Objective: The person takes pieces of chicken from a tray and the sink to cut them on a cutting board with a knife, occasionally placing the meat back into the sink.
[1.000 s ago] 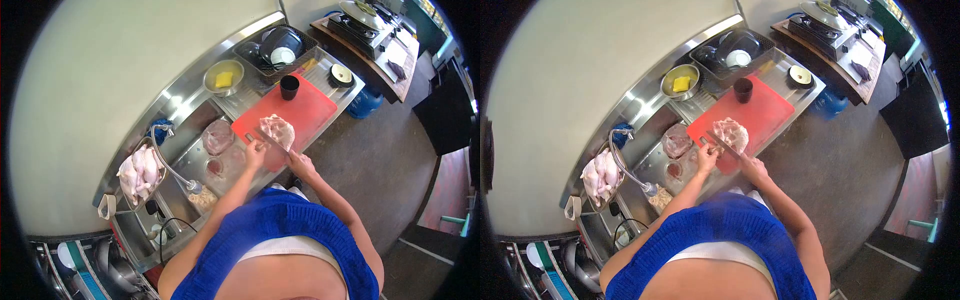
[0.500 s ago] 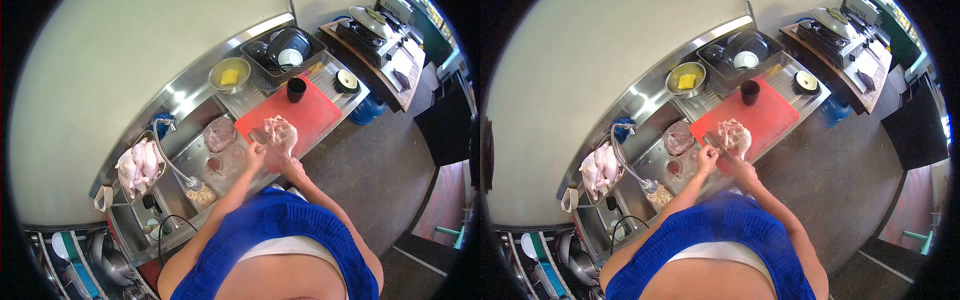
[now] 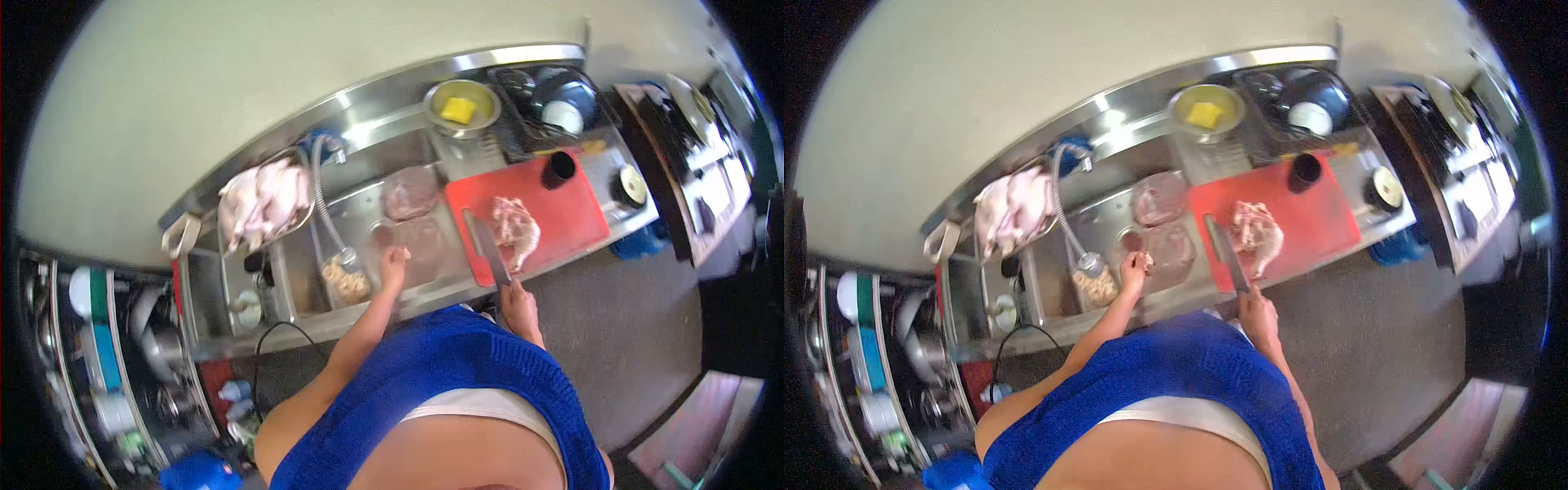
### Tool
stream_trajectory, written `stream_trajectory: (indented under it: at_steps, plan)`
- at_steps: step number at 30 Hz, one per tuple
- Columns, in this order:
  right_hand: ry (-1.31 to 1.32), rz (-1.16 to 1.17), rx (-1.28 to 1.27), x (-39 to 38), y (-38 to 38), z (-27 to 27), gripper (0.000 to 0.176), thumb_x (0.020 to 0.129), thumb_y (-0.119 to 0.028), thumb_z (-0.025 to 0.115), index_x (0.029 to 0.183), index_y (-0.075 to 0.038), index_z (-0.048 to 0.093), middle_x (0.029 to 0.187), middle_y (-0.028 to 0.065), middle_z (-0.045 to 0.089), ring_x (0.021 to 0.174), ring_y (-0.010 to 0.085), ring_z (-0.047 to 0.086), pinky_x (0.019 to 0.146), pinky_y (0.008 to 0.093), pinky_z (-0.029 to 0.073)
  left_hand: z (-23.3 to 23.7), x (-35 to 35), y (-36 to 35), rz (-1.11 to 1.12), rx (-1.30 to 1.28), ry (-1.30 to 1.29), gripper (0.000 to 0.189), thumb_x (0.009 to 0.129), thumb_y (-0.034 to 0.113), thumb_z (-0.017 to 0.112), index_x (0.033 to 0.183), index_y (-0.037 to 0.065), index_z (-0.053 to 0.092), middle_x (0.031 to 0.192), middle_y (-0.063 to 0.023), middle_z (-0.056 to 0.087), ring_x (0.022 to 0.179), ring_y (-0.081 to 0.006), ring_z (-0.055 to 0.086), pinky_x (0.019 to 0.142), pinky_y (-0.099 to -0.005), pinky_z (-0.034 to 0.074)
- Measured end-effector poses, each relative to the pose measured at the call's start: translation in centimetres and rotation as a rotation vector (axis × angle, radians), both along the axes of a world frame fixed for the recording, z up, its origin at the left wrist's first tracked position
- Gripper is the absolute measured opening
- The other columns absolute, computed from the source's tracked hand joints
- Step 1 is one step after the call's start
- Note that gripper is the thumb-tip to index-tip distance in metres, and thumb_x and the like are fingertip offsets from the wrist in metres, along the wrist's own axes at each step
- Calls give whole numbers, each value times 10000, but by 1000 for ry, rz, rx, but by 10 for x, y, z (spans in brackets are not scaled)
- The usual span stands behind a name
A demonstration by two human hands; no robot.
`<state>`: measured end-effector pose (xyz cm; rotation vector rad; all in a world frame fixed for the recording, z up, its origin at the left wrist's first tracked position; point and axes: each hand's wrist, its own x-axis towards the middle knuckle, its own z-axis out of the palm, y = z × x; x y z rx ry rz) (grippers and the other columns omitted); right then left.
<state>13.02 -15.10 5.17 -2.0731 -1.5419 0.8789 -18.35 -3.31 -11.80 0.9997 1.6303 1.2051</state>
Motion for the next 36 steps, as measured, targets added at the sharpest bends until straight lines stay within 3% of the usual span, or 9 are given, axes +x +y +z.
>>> stream_trajectory:
  at_steps: [8,12,16,22,27,29,32,33,36]
  plan:
    - [105,-31,132,4,19,14,254,954,-202,501,829,20,491,725,283,595,714,494,590,617,529,430,-22,-146,-20,144,-267,688,459,801,347,719,1105,14,636,1018,-155,696,917,-292,673,799,-421,524]
    - [175,-185,258,27,25,19,240,960,-171,504,854,45,501,674,275,549,635,484,540,582,486,416,65,-67,-5,174,-508,568,481,820,370,673,1142,18,618,1141,-175,661,1052,-320,634,874,-433,498]
    - [274,-370,304,54,22,30,226,963,-177,512,905,40,539,617,208,517,548,325,526,543,420,410,146,73,2,-270,531,861,536,792,141,650,1307,63,525,1263,-188,533,1231,-384,458,1053,-456,343]
    - [237,-451,369,74,7,20,256,970,-194,504,848,31,519,558,108,475,505,172,463,501,362,386,169,221,5,-861,703,934,648,808,214,656,1379,-8,445,1328,-255,454,1287,-455,377,1091,-604,233]
    - [265,-495,311,73,-11,16,292,977,-199,507,771,2,460,560,88,474,499,160,479,474,360,388,137,264,18,-985,502,1050,883,735,60,657,1506,37,228,1382,-297,341,1185,-457,512,866,-519,536]
    - [363,-521,264,67,-17,25,278,992,-196,495,779,-20,468,553,62,471,473,139,470,440,332,381,132,271,29,-1098,121,727,876,719,155,709,1488,60,299,1370,-322,380,1286,-528,364,1089,-641,209]
    - [355,-485,323,72,-22,8,265,1000,-196,492,793,-32,475,550,40,471,445,121,459,414,312,375,220,245,39,-1111,191,1006,760,673,122,724,1383,93,454,1345,-282,451,1268,-474,428,1041,-576,339]
    - [361,-466,320,69,-21,16,268,999,-201,496,792,-32,475,545,40,472,443,122,462,415,315,375,137,255,75,-989,360,1047,511,687,134,710,1182,76,598,1244,-239,575,1215,-409,519,958,-491,445]
    - [374,-426,319,65,-13,33,276,997,-207,501,784,-33,475,533,40,474,443,126,470,417,318,375,236,189,112,-1124,58,20,313,905,191,608,1177,41,648,986,-17,646,872,-100,579,711,-305,507]
